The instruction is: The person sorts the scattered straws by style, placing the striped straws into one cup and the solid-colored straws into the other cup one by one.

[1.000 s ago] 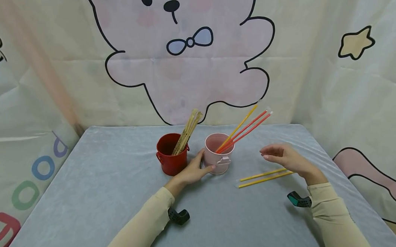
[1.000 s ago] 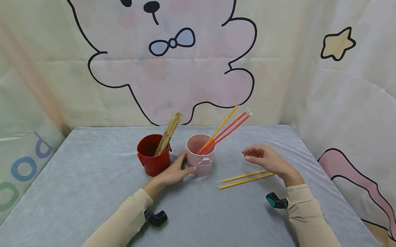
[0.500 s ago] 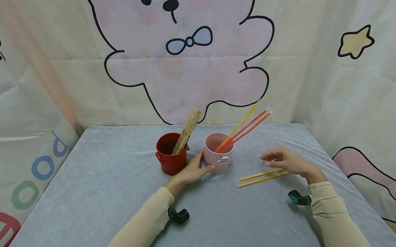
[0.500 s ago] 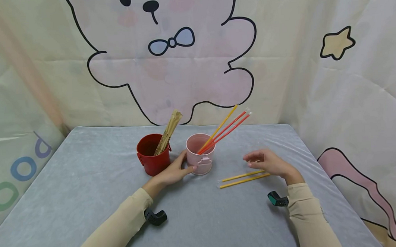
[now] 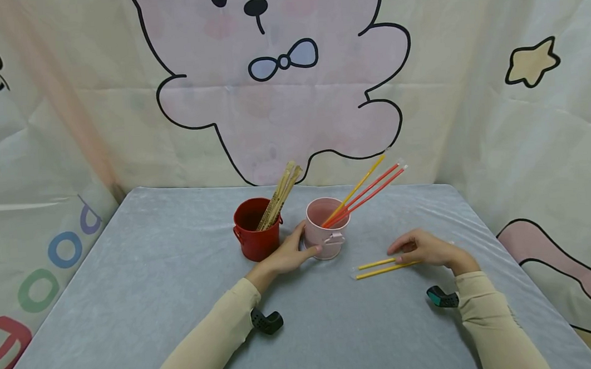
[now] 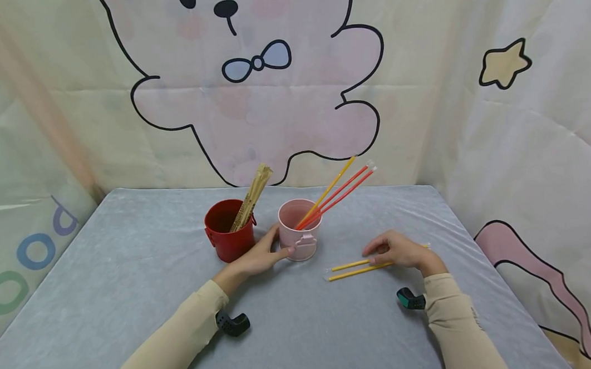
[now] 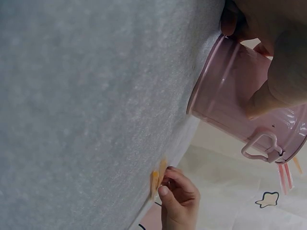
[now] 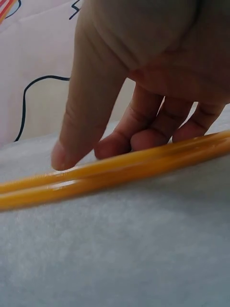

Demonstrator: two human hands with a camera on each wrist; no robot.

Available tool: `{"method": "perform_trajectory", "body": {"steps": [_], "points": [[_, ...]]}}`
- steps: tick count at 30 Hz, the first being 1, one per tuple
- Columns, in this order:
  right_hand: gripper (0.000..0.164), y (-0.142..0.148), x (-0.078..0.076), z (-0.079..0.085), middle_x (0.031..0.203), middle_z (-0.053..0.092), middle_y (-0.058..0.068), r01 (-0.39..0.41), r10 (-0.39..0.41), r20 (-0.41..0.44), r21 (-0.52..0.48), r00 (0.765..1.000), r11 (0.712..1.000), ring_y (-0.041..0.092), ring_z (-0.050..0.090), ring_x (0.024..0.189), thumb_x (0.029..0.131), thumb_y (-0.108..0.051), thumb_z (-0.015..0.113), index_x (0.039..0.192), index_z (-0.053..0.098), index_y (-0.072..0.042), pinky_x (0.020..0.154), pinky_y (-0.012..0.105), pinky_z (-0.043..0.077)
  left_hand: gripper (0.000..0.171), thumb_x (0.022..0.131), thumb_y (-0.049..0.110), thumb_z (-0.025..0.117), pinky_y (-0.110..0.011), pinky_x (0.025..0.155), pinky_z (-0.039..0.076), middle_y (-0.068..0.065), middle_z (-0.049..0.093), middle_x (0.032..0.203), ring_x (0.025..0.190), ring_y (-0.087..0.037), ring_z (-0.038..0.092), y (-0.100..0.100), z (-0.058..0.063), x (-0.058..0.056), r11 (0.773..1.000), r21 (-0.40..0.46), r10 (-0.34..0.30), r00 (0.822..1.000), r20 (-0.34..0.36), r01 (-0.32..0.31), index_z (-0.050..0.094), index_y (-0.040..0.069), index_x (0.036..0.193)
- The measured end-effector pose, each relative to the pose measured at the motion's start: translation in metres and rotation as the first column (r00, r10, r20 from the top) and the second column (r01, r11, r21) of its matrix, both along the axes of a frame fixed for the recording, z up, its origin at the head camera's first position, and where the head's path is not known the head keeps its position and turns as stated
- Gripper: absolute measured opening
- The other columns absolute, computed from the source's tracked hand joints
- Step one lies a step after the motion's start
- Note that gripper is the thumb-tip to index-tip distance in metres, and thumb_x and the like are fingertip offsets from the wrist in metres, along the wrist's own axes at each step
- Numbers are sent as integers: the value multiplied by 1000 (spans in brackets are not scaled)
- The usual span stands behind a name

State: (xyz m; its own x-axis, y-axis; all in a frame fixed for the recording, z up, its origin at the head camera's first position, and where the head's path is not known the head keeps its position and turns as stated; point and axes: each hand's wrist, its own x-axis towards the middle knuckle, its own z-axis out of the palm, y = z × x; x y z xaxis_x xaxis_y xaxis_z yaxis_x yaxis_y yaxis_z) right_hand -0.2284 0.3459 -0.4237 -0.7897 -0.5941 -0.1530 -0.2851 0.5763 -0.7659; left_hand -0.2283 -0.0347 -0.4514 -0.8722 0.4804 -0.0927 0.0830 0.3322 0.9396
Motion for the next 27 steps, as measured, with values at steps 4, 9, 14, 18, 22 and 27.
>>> {"method": "perform_trajectory", "body": {"steps": [4,9,14,18,22,27], "points": [[21,-2,-1,-1,104,72,24,-5,5,-41,3,999,1000,1,62,84,91,-5,73,107,73,6,72,19,53,87,96,41,67,-56,128,17,-4,18,171,160,-26,14,0,0,-1,1000,-4,3,1000,-1,-3,15,21,163],[14,-5,-1,-4,82,66,17,-13,13,-105,-6,994,1000,2,49,71,88,-2,74,100,74,6,63,18,44,88,96,41,67,-55,128,16,-4,17,171,160,-26,13,0,2,1,1000,-11,3,1000,3,-3,14,21,163],[10,-7,-1,-6,71,58,10,4,-4,-106,-1,994,1000,4,43,64,88,-1,74,96,74,5,57,19,40,89,95,42,67,-56,128,16,-4,17,171,160,-26,12,-1,1,1,1000,-7,5,1000,9,-5,14,20,163],[7,-8,0,-5,74,63,12,29,-28,-73,3,997,1000,2,47,65,89,-1,72,94,73,5,58,20,43,89,96,42,67,-56,128,16,-5,17,171,160,-27,13,-2,-1,1,1000,-4,7,1000,7,-7,14,20,163],[8,-8,1,-2,79,68,17,33,-33,-59,-8,998,999,3,54,67,90,0,71,94,72,6,59,22,49,89,96,42,67,-56,127,16,-5,18,171,160,-27,14,-1,-1,0,1000,-6,7,1000,-1,-7,14,20,163],[6,-6,2,4,87,72,17,27,-26,-139,5,990,1000,4,61,75,90,-2,72,94,73,3,65,22,52,89,96,42,67,-56,127,17,-6,17,171,160,-28,14,0,-1,-1,1000,-12,4,1000,1,-4,14,19,163]]}}
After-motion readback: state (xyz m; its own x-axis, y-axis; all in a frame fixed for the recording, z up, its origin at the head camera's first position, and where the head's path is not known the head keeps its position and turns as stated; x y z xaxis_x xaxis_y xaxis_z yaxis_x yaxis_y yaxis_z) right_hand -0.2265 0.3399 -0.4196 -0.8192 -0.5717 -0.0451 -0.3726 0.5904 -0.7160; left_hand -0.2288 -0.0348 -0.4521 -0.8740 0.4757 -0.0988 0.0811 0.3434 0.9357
